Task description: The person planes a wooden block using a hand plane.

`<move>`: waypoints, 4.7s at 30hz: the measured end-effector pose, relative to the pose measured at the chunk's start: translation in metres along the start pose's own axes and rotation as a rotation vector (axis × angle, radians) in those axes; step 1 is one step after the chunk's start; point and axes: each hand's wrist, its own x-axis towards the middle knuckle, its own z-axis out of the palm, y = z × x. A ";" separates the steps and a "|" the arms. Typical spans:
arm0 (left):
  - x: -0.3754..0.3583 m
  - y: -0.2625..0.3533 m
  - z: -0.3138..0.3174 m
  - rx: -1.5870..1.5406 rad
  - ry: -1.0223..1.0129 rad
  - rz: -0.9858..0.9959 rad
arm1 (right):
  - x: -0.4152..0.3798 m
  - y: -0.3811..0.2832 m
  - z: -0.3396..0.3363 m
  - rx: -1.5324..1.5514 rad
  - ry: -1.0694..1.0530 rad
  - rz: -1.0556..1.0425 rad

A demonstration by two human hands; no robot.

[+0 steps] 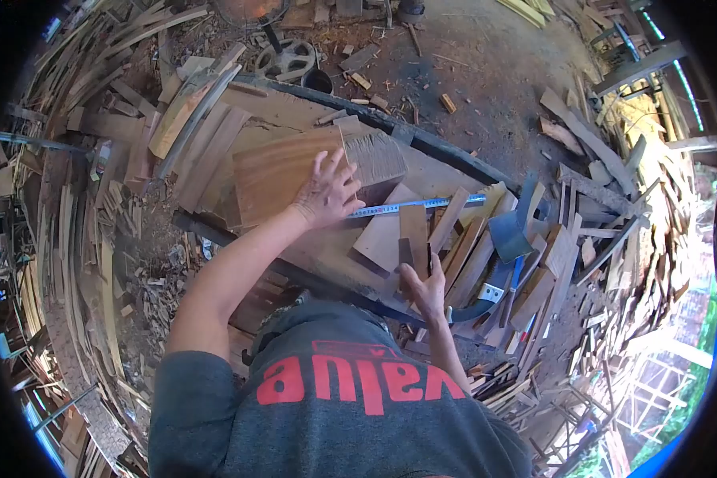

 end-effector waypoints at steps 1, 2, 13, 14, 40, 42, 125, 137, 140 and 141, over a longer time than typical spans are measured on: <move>0.000 0.001 0.002 0.034 -0.037 0.045 | -0.004 -0.002 0.002 -0.019 -0.014 0.013; 0.002 0.003 0.004 0.009 0.019 0.079 | -0.008 -0.005 0.004 -0.021 -0.025 0.051; 0.007 -0.009 0.018 0.076 0.129 0.242 | -0.019 0.005 0.010 -0.015 -0.016 0.092; 0.012 -0.010 0.019 0.082 0.104 0.155 | -0.020 -0.003 0.010 -0.015 -0.014 0.092; -0.003 -0.007 0.041 -0.068 0.101 0.131 | -0.013 0.014 0.027 -0.046 0.005 0.101; -0.004 -0.004 0.035 -0.111 0.101 0.020 | -0.013 0.009 0.028 -0.031 0.007 0.103; -0.027 0.085 -0.043 -1.734 -0.249 -0.784 | 0.012 -0.006 0.032 0.880 -0.731 0.244; -0.082 0.085 0.001 -1.581 0.228 -0.867 | 0.004 0.002 0.073 0.550 -0.769 0.204; -0.087 0.098 -0.016 -1.594 0.280 -0.884 | -0.005 0.009 0.076 0.378 -0.703 0.112; -0.088 0.100 -0.013 -1.593 0.247 -0.855 | -0.009 0.008 0.076 0.399 -0.673 0.098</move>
